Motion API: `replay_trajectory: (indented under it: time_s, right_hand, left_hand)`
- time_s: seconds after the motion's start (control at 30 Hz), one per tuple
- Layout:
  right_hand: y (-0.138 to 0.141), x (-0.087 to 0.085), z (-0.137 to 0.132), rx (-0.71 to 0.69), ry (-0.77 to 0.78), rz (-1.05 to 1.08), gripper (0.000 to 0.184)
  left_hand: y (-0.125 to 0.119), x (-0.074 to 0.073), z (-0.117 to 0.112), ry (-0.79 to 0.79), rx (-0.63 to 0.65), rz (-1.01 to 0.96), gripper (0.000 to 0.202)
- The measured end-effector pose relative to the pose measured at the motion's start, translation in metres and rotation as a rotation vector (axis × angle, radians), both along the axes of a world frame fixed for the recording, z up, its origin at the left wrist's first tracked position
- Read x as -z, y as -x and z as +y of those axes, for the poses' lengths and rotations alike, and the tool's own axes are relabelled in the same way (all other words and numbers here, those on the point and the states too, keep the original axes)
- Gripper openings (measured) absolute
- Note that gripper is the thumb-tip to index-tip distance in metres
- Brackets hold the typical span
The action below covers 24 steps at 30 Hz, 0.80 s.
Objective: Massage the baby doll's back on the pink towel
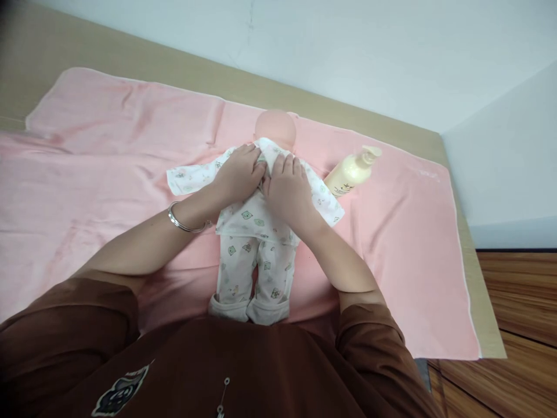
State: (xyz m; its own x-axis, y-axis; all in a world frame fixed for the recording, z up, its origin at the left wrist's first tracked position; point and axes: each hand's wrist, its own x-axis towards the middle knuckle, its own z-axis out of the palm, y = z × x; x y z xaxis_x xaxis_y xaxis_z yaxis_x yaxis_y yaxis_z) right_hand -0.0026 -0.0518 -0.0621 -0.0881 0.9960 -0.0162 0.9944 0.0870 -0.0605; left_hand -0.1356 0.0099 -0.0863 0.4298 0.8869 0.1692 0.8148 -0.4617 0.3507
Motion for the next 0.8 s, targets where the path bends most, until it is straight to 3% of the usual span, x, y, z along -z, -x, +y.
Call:
replay_trajectory:
  time_s: [0.13,0.27,0.5,0.63,0.8]
  right_hand:
    - [0.007,-0.007,-0.01,-0.035,0.004,-0.008,0.066]
    - [0.0,-0.011,0.001,-0.033,0.028,0.093,0.059]
    - [-0.023,0.01,0.039,-0.021,-0.033,0.134,0.051]
    - [-0.023,0.016,0.037,-0.007,-0.06,0.116,0.055]
    - [-0.006,0.007,0.01,-0.029,-0.103,0.039,0.059]
  left_hand:
    - [-0.001,0.007,0.007,0.0,-0.083,-0.021,0.032]
    - [-0.002,0.007,-0.003,-0.051,-0.093,0.004,0.036]
    - [-0.007,-0.008,-0.036,-0.107,0.016,0.14,0.038]
    - [-0.002,-0.011,-0.02,-0.005,0.006,0.045,0.031]
    - [0.004,-0.006,0.005,0.078,-0.027,-0.035,0.032]
